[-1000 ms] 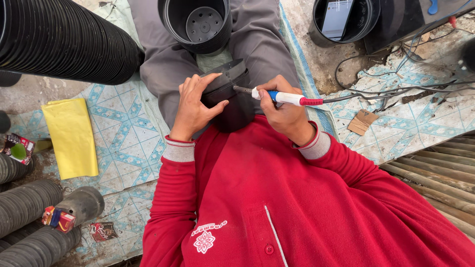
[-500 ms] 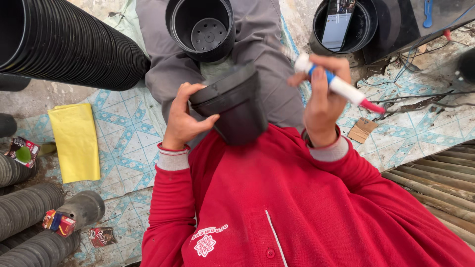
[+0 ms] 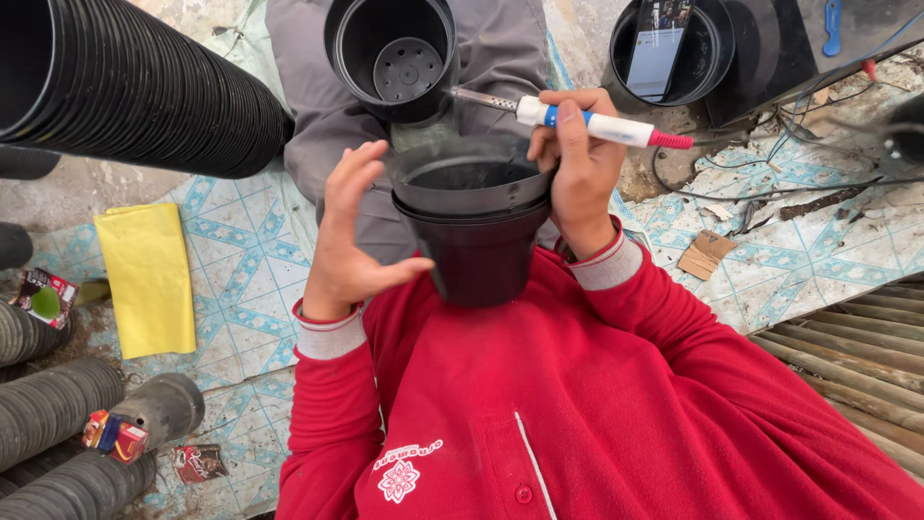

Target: The person sits on the floor and uses a soldering iron to melt holes into the sides of black plastic pots. They hold the pot with one hand and apply the heated tip to create drainage holes, rotating the pot to access different areas.

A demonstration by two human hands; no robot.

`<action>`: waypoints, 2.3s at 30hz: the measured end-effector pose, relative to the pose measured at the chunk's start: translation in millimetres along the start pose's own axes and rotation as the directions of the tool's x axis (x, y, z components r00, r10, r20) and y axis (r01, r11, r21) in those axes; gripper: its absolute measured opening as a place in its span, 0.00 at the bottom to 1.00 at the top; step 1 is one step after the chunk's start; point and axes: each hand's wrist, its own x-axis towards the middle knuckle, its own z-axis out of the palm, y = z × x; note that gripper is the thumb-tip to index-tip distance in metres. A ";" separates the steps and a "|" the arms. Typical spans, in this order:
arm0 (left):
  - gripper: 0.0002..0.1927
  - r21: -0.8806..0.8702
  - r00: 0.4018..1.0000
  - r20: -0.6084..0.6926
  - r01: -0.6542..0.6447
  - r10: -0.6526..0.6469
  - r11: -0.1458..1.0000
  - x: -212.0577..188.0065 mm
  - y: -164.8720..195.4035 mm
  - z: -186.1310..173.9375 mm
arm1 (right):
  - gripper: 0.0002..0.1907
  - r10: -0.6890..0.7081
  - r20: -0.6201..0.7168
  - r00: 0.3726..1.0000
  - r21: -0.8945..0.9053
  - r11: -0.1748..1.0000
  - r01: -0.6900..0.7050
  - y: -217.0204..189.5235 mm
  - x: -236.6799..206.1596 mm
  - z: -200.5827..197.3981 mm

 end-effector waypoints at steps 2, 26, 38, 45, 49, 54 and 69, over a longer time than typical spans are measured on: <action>0.48 0.192 0.994 0.069 -0.098 0.086 0.976 14.8 20.1 1.9 | 0.11 -0.102 0.094 0.990 -0.077 0.991 0.110 6.3 -2.2 2.5; 0.36 0.315 0.953 0.186 0.172 -0.239 0.933 24.3 -25.7 39.9 | 0.06 -0.022 0.202 0.979 -0.354 0.931 0.094 -22.8 -76.4 -30.2; 0.36 0.287 0.943 0.201 0.202 -0.265 0.936 24.5 -29.6 39.1 | 0.05 -0.042 0.250 0.967 -0.371 0.919 0.136 -19.0 -77.3 -22.7; 0.36 0.276 0.934 0.209 0.228 -0.289 0.934 25.0 -26.6 38.5 | 0.06 -0.038 0.243 0.969 -0.367 0.921 0.128 -17.1 -74.8 -21.2; 0.36 0.281 0.936 0.209 0.221 -0.284 0.934 25.2 -26.9 38.3 | 0.06 -0.030 0.246 0.969 -0.372 0.920 0.122 -18.1 -74.6 -21.2; 0.36 0.286 0.932 0.215 0.226 -0.292 0.931 24.9 -27.7 37.8 | 0.05 -0.054 0.252 0.966 -0.397 0.905 0.153 -19.4 -74.4 -18.8; 0.35 0.282 0.931 0.216 0.229 -0.294 0.932 24.7 -25.1 38.3 | 0.05 -0.116 0.269 0.956 -0.424 0.877 0.226 -19.7 -74.2 -19.3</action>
